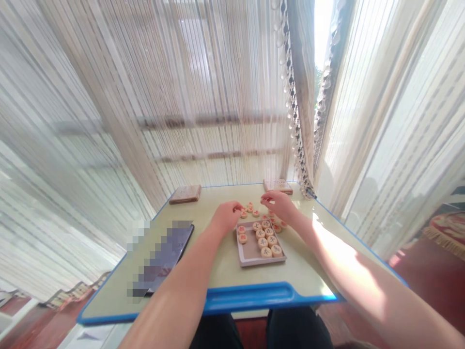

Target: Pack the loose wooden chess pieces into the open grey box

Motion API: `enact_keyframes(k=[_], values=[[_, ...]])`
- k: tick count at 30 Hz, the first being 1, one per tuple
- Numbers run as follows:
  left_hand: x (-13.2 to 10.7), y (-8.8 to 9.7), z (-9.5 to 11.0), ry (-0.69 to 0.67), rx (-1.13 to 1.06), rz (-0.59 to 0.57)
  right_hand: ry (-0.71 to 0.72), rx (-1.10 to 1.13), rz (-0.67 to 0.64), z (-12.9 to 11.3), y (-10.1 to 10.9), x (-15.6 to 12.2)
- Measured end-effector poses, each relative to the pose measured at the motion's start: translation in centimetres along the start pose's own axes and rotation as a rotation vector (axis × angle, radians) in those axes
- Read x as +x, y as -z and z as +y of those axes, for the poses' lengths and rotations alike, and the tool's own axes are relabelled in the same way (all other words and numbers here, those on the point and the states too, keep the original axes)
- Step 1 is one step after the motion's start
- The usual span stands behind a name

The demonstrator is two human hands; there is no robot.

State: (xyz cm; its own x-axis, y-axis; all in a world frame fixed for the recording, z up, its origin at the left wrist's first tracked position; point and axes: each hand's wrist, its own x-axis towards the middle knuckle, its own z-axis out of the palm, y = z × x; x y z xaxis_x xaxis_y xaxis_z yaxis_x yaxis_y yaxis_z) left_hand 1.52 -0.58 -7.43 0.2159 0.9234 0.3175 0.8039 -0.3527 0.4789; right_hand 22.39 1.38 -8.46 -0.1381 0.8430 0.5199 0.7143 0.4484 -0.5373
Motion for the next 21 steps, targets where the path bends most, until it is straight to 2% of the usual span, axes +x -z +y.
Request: enact_keyframes(k=[3,6,10,13,18,21], values=[[-0.2,0.3,0.7,-0.021,-0.159,0.002,-0.008,0.212,0.048,-1.8,0.2,-0.4],[-0.4,0.6,1.3,-0.032,-0.357,-0.042,-0.026,0.377,0.011,-3.7,0.1,-0.9],[-0.3,1.0,1.4,0.013,-0.523,-0.062,-0.042,0.44,-0.031,-5.1,-0.2,-1.4],[-0.1,1.0,1.3,0.06,-0.602,-0.063,0.003,0.409,-0.037,-5.3,-0.4,-1.6],[0.1,0.4,0.9,0.102,-0.657,-0.035,0.242,0.189,0.031,-4.9,-0.6,-1.8],[0.2,0.1,0.7,0.112,-0.622,0.011,0.221,0.064,0.041,-4.7,-0.4,-1.8]])
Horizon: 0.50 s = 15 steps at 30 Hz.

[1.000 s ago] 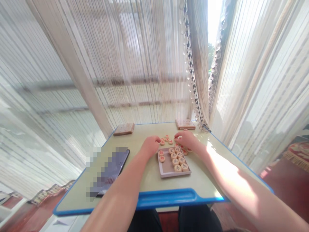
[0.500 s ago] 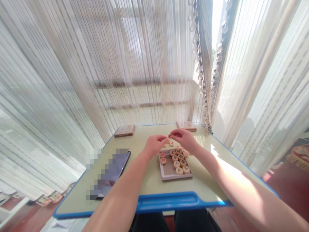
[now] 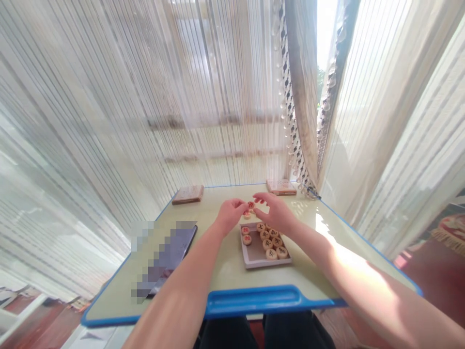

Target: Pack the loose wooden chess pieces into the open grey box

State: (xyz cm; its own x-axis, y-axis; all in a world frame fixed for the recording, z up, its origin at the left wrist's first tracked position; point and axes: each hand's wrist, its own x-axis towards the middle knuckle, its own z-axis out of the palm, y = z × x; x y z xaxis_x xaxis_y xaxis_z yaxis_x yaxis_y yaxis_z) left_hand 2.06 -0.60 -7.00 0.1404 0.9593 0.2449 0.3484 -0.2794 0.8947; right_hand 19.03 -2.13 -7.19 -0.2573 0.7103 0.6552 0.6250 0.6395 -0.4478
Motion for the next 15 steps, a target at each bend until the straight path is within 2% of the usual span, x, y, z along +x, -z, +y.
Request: enact_keyframes(k=[2,4,8,15], values=[[0.0,0.1,-0.1,0.001,0.026,0.049,-0.045,-0.065,-0.062,0.2,0.3,0.0],[0.0,0.2,0.0,0.012,0.046,0.078,-0.072,-0.115,-0.178,0.4,0.6,0.0],[-0.2,0.1,0.2,0.026,0.059,0.068,-0.08,-0.171,-0.386,0.5,0.9,-0.1],[-0.5,0.0,0.6,0.018,0.072,0.04,-0.098,-0.174,-0.515,0.2,1.4,-0.2]])
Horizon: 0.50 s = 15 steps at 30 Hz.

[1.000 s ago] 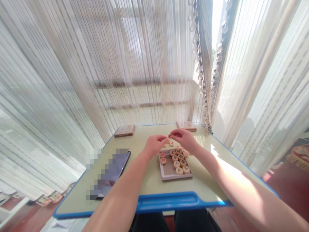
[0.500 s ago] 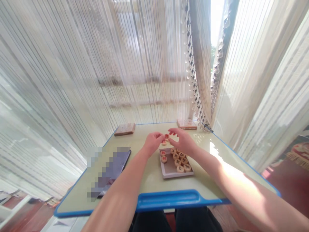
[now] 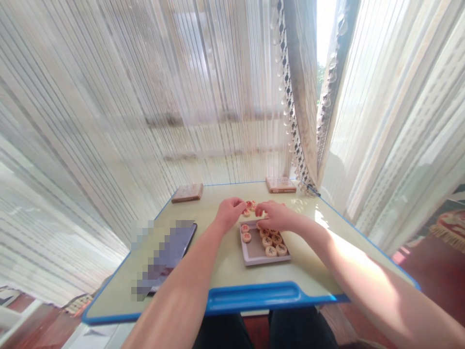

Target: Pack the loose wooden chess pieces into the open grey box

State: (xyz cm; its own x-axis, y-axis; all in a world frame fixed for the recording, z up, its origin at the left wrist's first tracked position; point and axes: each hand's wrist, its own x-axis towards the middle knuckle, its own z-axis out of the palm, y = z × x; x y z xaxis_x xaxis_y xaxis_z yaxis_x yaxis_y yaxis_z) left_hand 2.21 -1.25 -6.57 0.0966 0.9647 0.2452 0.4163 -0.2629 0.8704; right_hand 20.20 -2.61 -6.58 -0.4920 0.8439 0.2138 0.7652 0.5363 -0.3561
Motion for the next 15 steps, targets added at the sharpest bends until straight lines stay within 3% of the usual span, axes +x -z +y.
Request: enact_keyframes(k=[8,15], values=[[0.14,0.24,-0.14,-0.003,0.013,0.008,-0.011,0.034,-0.017,0.35,0.4,-0.09],[0.29,0.18,-0.36,0.0,0.001,0.0,0.003,0.088,0.044,0.51,0.39,-0.04]])
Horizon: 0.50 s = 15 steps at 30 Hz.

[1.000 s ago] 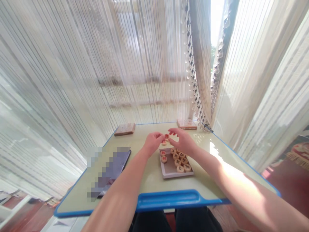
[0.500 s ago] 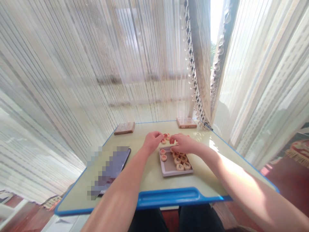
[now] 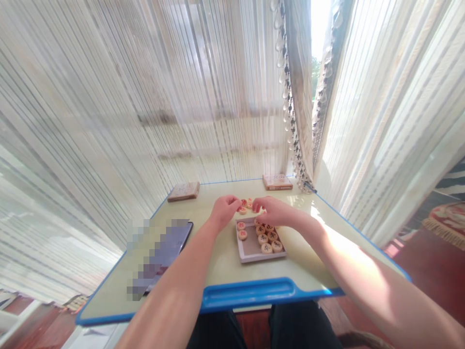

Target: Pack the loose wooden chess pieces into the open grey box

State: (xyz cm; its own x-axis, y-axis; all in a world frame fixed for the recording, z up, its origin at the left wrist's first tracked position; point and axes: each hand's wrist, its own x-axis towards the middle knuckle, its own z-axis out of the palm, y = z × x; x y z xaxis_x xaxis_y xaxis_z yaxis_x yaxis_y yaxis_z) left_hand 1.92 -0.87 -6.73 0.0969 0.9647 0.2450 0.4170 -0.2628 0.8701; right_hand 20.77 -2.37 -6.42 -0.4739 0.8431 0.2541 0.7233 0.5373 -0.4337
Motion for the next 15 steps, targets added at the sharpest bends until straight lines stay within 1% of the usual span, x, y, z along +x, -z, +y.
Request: enact_keyframes(k=[2,6,8,11,15], values=[[0.1,0.0,-0.1,-0.006,-0.011,-0.006,0.011,-0.009,0.049,-0.1,-0.2,0.0],[0.1,-0.1,-0.1,-0.015,-0.03,-0.055,0.114,-0.009,0.243,-0.6,-0.6,0.1],[0.0,0.0,-0.1,-0.019,-0.028,-0.06,0.158,-0.013,0.319,-1.0,-0.7,0.2],[-0.1,0.1,0.0,-0.025,-0.018,-0.058,0.166,-0.026,0.357,-1.5,-0.7,0.2],[-0.1,0.2,0.1,-0.038,-0.03,-0.072,0.158,-0.034,0.344,-1.9,-0.8,0.2]])
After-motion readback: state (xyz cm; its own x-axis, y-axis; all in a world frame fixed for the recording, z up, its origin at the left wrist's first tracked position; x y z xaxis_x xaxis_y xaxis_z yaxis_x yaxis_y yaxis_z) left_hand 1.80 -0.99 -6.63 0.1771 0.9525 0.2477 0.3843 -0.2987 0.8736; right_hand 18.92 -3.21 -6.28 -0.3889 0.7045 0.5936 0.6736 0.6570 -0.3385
